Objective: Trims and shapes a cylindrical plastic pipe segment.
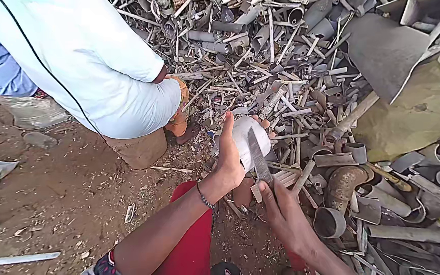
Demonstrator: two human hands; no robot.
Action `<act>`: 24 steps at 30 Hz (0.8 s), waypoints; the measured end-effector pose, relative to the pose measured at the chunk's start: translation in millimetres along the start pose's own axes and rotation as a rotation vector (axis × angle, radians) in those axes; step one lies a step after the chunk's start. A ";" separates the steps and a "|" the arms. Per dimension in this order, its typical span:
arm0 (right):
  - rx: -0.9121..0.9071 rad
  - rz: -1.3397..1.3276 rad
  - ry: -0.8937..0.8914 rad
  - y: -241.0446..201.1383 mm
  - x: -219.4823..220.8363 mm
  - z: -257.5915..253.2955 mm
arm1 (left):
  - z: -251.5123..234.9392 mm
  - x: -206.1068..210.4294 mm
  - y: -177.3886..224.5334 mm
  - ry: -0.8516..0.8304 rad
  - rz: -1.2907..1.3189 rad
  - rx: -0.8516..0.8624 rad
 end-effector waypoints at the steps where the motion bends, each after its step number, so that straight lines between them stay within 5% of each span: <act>1: -0.031 0.034 -0.022 -3.6 4.2 2.5 | -0.6 -0.7 0.8 0.002 -0.010 0.005; 6: 0.051 -0.042 0.010 4.3 -11.1 -6.8 | 4.0 8.2 3.7 -0.062 -0.047 0.046; 10: -0.102 0.093 -0.004 -5.9 9.6 3.3 | 1.8 2.8 -3.0 0.012 0.049 -0.041; 15: -0.001 -0.030 0.023 1.2 -10.9 -5.5 | 4.6 8.4 -8.2 -0.062 0.150 -0.156; 24: -0.117 0.131 0.049 -8.8 -4.1 -0.4 | 4.4 8.5 -10.0 -0.044 0.192 -0.199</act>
Point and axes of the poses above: each hand's wrist, its own z-axis away from the middle knuckle, its own x-axis out of the palm, y = z × x, the point moved 10 cm from there along -z, towards the middle knuckle, and after that the axes turned 13 degrees about -z, right-handed, at the moved point
